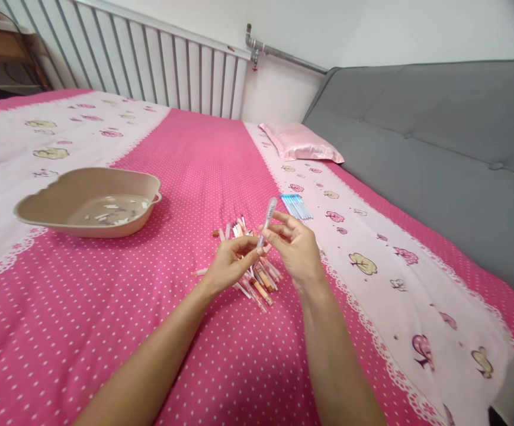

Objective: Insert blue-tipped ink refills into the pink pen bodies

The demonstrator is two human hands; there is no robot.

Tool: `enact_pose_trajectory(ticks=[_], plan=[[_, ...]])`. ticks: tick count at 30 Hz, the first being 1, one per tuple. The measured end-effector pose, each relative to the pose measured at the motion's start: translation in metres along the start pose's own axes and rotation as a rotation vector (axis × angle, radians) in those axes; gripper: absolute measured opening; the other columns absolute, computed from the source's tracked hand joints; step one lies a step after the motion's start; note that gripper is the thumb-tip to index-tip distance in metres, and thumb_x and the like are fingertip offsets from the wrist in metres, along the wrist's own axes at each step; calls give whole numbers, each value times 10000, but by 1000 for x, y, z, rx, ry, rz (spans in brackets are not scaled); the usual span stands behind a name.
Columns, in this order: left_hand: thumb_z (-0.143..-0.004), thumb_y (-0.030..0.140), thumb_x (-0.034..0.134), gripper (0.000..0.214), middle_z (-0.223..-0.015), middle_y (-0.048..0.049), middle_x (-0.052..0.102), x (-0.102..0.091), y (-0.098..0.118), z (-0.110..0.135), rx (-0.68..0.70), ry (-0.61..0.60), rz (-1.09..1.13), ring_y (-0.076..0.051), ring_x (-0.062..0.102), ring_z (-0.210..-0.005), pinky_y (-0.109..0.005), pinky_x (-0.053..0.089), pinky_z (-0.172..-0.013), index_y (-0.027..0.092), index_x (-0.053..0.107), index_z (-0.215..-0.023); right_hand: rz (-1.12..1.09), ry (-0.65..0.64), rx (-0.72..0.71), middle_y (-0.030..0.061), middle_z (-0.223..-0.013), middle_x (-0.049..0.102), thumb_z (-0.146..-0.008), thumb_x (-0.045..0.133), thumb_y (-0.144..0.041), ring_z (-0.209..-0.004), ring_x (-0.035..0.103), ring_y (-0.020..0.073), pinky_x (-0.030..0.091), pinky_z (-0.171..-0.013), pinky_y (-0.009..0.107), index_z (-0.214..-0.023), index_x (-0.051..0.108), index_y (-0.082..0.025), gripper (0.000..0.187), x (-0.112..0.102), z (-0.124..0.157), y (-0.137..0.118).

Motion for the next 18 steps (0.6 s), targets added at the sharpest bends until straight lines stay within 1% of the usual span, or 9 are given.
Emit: enact_pose_trajectory(ticks=[6,12,15,18], plan=[[-793,363,585,278,-803,-69,640,0,-1,0,3,5,-1,-141,573,-713,-246,439,-632,108,648,-883,8,28,-4,1,-752,644,-651,729,-269,-709,630,144,512,-662,282,-1055,583,-173,440,-1,0,-1],[-788,360,589,279,-809,-75,648,0,-2,1,-7,8,-17,-148,578,-715,-247,441,-623,106,648,-886,83,60,-26,3,-752,648,-643,738,-278,-745,631,153,503,-741,323,-1058,590,-168,454,-4,-1,1],[-789,372,585,300,-816,-79,650,0,-2,0,-17,4,-9,-160,592,-736,-258,455,-645,104,646,-908,80,54,-31,18,-794,658,-652,736,-288,-788,634,166,498,-797,355,-1089,582,-168,479,-3,-1,1],[-793,388,580,315,-805,-76,647,-1,-3,0,-8,12,0,-158,596,-736,-259,463,-663,105,649,-915,23,14,-40,54,-908,667,-692,704,-294,-892,625,184,495,-843,369,-1127,569,-172,472,1,-1,0]])
Point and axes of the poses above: each hand's wrist, its own z-axis away from the middle knuckle, its own x-axis out of the palm, y = z × x, the point moved 6 cm from there along -z, towards the middle knuckle
